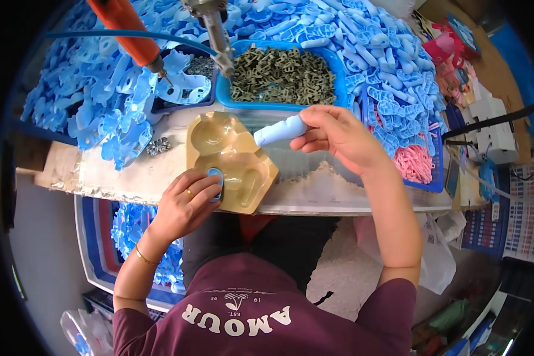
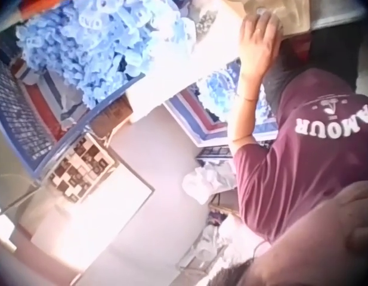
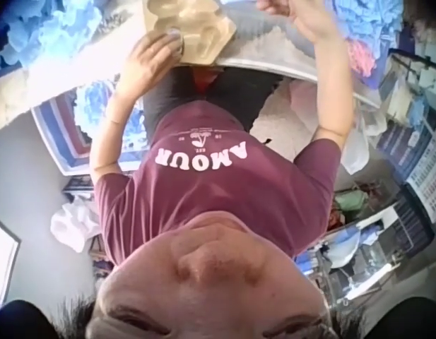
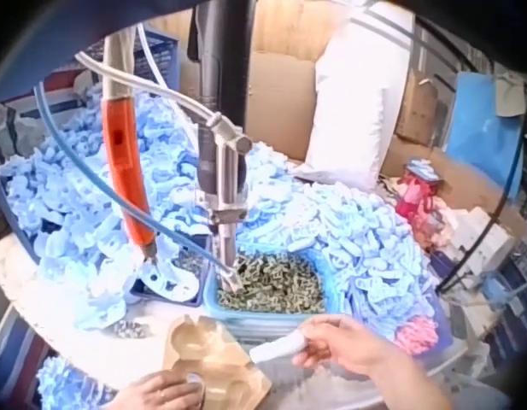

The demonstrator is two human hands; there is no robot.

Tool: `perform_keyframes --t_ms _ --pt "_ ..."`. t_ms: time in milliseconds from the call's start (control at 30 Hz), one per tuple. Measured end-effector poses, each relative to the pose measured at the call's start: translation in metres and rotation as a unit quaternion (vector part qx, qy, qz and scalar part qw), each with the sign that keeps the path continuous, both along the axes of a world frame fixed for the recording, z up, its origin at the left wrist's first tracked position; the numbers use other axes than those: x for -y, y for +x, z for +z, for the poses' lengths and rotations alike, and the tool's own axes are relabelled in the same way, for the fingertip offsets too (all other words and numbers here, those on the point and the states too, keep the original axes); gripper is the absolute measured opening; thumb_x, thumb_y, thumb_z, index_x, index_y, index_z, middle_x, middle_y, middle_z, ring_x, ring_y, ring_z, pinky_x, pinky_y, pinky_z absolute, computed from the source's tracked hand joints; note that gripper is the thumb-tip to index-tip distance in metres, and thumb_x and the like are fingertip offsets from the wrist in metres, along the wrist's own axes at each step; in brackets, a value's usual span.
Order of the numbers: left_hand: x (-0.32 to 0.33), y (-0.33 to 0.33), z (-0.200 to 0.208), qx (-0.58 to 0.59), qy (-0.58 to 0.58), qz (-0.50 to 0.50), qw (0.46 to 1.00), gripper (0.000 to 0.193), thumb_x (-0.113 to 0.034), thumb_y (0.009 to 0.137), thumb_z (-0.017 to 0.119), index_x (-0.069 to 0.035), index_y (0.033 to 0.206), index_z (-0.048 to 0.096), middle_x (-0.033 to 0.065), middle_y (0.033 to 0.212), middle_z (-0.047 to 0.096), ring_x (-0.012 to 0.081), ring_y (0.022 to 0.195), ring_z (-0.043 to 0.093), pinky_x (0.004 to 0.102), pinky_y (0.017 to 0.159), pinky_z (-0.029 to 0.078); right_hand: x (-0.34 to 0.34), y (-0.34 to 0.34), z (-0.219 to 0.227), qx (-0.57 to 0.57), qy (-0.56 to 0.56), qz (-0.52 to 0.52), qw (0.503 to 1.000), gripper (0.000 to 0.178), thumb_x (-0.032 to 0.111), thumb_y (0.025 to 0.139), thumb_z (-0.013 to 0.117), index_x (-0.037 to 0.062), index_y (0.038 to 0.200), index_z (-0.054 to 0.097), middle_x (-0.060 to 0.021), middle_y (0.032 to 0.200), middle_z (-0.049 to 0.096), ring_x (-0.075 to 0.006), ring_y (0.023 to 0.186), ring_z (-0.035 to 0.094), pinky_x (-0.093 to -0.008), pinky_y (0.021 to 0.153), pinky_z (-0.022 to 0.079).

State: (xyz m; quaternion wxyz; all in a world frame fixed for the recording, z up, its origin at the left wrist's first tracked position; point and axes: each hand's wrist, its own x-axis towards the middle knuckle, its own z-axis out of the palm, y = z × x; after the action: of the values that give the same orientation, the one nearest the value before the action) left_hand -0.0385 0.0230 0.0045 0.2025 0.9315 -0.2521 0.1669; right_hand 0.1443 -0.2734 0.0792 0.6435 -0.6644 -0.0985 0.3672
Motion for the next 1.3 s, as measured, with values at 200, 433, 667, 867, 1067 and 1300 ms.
perform_keyframes --t_ms 200,433,667,867,1067,1300 --pt "-0.003 -0.004 -0.001 -0.008 0.002 0.007 1.000 0.038 -0.016 0.081 0.078 -0.009 0.115 0.065 0.0059 0.125 0.067 0.0297 0.112 0.062 0.0443 0.101 0.052 -0.017 -0.004 -0.014 -0.041 -0.028 -0.025 0.998 0.026 0.025 0.103 0.059 0.0014 0.110 0.067 -0.0086 0.102 0.072 -0.0167 0.084 0.072 -0.0270 0.074 0.058" --pt "-0.005 -0.001 -0.001 -0.008 0.001 -0.014 1.000 0.033 -0.017 0.084 0.076 -0.006 0.113 0.066 0.0079 0.124 0.069 0.0298 0.119 0.063 0.0458 0.109 0.048 -0.039 -0.026 -0.014 0.139 -0.148 0.228 0.952 0.011 0.014 0.096 0.066 0.0029 0.098 0.068 -0.0054 0.094 0.071 -0.0134 0.081 0.066 -0.0270 0.072 0.053" --pt "-0.011 -0.001 -0.008 -0.009 0.001 -0.027 1.000 0.033 -0.016 0.086 0.074 -0.005 0.117 0.066 0.0096 0.125 0.068 0.0294 0.119 0.064 0.0457 0.110 0.047 -0.082 -0.032 -0.011 0.442 -0.172 0.376 0.796 0.012 0.009 0.086 0.067 0.0055 0.098 0.069 -0.0077 0.096 0.072 -0.0273 0.090 0.067 -0.0382 0.080 0.052" --pt "-0.036 -0.010 -0.007 0.054 -0.004 0.023 0.998 0.035 -0.014 0.088 0.073 -0.008 0.121 0.065 0.0092 0.129 0.066 0.0275 0.124 0.061 0.0465 0.110 0.045 -0.067 -0.045 -0.018 0.474 -0.154 0.347 0.795 0.016 0.008 0.089 0.069 0.0044 0.103 0.073 -0.0134 0.127 0.069 -0.0350 0.117 0.061 -0.0421 0.101 0.048" --pt "-0.126 0.022 -0.011 0.172 -0.009 0.364 0.915 0.030 -0.014 0.089 0.071 -0.008 0.117 0.065 0.0087 0.119 0.067 0.0329 0.102 0.061 0.0455 0.093 0.047 -0.073 -0.049 -0.008 0.497 -0.143 0.286 0.807 0.019 0.006 0.088 0.070 0.0037 0.106 0.074 -0.0136 0.122 0.070 -0.0341 0.113 0.062 -0.0415 0.097 0.050" --pt "-0.171 0.041 -0.006 0.069 0.096 0.364 0.924 0.021 -0.015 0.090 0.068 -0.011 0.111 0.066 0.0038 0.114 0.067 0.0274 0.099 0.063 0.0427 0.086 0.050 -0.082 -0.050 -0.016 0.501 -0.103 0.274 0.815 0.013 0.005 0.088 0.071 0.0015 0.100 0.074 -0.0123 0.105 0.074 -0.0318 0.094 0.067 -0.0408 0.088 0.052"
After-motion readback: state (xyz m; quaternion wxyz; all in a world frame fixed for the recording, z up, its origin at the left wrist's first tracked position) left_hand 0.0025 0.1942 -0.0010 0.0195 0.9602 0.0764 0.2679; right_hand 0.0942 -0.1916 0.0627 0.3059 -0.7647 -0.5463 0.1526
